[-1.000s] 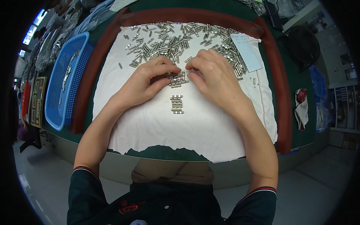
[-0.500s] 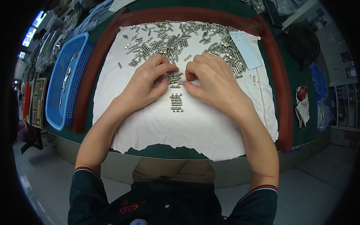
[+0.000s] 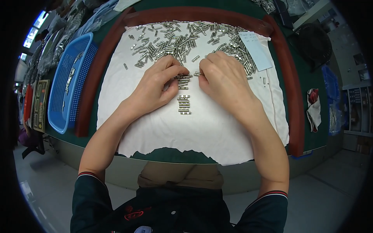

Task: Sorting and arranging small cylindrical metal components into organized rows on a workstation cloth.

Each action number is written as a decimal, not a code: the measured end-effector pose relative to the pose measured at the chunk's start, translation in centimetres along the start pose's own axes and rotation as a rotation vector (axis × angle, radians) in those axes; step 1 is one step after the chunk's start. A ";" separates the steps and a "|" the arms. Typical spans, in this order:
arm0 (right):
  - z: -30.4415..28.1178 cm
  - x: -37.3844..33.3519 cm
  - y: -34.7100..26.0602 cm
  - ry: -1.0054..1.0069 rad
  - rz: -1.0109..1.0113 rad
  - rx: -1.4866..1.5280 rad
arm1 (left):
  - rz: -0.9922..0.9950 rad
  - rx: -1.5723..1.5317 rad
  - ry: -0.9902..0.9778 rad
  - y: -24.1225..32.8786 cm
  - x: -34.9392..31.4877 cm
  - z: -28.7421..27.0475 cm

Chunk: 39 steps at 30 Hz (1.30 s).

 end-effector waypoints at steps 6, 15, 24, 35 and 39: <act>0.6 0.7 0.5 0.107 0.033 0.087 | -0.019 -0.096 0.009 0.3 -0.1 -0.3; 0.7 0.2 0.7 0.011 0.168 0.234 | -0.123 0.135 0.101 -0.3 -0.4 -0.8; 1.2 0.4 0.3 0.021 0.126 0.259 | -0.128 -0.030 0.089 -0.6 -0.4 -0.3; 0.8 0.6 -1.0 0.090 0.004 0.263 | -0.145 0.120 0.142 -0.4 -0.8 -0.7; 0.6 0.6 -1.0 0.120 -0.022 0.253 | -0.139 0.106 0.132 -0.3 -0.8 -0.8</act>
Point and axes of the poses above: each hand's wrist, its own x-axis towards the middle knuckle, its own z-axis out of the palm, y = z × x, the point moved 10 cm from there along x, towards the middle knuckle, and after that the axes turned 14 degrees about -z, right-handed, at the moved point
